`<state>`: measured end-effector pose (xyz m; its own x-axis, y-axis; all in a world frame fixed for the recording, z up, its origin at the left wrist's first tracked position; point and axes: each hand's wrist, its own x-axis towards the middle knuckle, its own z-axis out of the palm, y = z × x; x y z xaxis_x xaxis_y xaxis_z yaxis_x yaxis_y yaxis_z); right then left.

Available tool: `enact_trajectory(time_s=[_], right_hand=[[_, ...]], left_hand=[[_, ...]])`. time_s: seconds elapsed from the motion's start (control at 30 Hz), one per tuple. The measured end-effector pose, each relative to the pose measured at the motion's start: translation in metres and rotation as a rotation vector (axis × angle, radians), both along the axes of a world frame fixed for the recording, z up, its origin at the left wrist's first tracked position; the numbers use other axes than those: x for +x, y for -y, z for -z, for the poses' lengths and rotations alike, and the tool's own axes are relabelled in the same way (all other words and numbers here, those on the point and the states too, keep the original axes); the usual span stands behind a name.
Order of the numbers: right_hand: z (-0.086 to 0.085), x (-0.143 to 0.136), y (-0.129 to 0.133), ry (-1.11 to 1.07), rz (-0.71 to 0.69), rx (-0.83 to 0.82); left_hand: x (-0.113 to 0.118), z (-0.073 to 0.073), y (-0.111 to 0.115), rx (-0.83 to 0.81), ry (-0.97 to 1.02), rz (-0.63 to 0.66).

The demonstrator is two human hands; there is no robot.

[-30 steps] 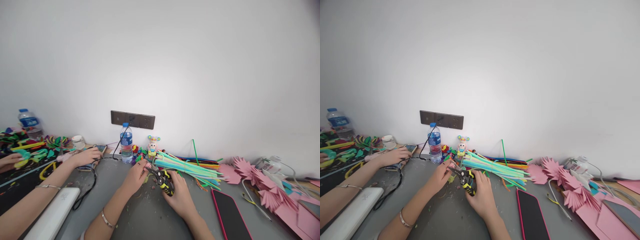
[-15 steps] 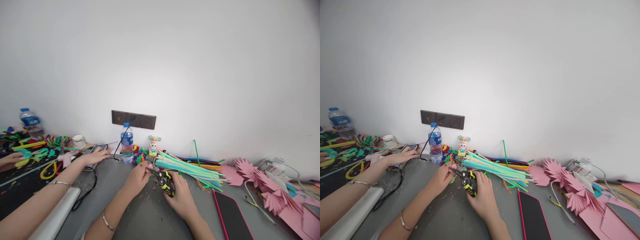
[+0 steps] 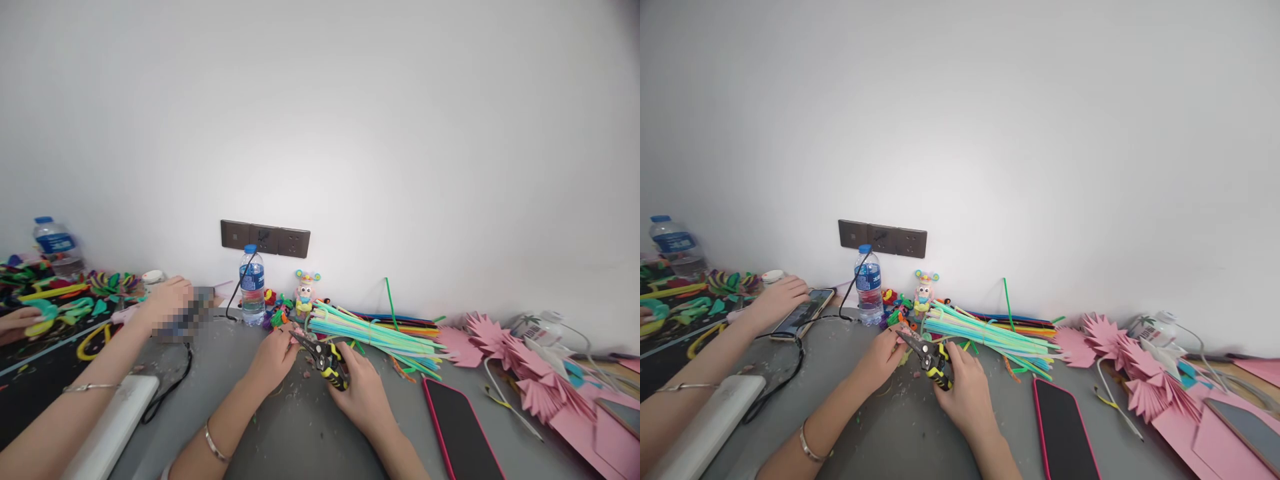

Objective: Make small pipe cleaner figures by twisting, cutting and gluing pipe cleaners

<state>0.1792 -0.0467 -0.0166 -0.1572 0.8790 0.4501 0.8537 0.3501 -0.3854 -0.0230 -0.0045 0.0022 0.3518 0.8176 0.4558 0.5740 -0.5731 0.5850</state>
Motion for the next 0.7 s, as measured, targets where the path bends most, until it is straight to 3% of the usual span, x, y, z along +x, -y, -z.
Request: enact_trajectory(time_s=[0.3,0.47,0.7], right_hand=[[0.0089,0.0031,-0.0019,0.036,0.029,-0.083],[0.0045,0.0023,-0.0049,0.034,0.011,0.064],[0.0018,0.0061,-0.0067,-0.089,-0.176,-0.065]], left_hand=[[-0.0004,-0.0012,0.0016,-0.032,-0.067,-0.033],[-0.0022,-0.0007,0.0015,-0.015,-0.116,-0.054],[0.0016,-0.0032,0.0047,-0.003,-0.152,0.004]])
